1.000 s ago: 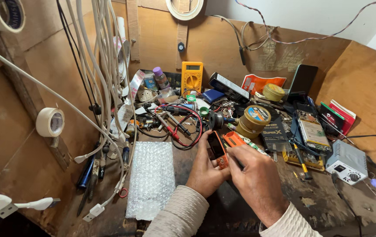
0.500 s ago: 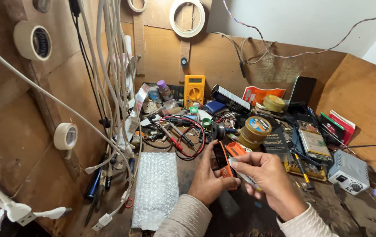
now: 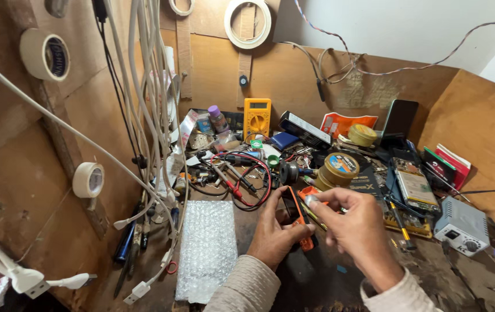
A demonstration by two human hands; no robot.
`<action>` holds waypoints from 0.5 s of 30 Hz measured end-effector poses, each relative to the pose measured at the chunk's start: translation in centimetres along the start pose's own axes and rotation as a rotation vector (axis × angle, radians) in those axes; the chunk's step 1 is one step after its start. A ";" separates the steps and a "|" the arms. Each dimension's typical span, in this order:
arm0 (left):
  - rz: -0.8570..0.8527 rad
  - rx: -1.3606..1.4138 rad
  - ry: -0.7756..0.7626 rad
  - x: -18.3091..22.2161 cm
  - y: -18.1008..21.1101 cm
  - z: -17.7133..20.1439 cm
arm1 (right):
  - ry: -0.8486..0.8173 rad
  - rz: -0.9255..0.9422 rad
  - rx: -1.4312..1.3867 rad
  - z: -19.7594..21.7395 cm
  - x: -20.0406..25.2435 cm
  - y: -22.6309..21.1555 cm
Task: The person tests a mobile phone with a multimeter and then replaces its battery by hand.
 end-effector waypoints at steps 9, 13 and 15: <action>-0.087 -0.005 -0.027 -0.1 0.4 -0.1 | 0.006 0.043 0.102 -1.3 -0.5 -0.6; -0.109 0.004 -0.022 -0.4 0.1 -0.2 | 0.040 0.126 0.144 -1.4 -0.5 -0.9; -0.112 0.021 -0.022 -0.4 -0.1 -0.1 | 0.079 0.189 0.230 -1.5 -0.3 -1.4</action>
Point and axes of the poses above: each hand's wrist, its own x-axis away from the middle knuckle, its own z-axis out of the back of the hand, y = z × x, the point moved 7 cm from there along -x, towards the middle knuckle, and after that the axes turned 1 degree about z, right-handed, at the moved point
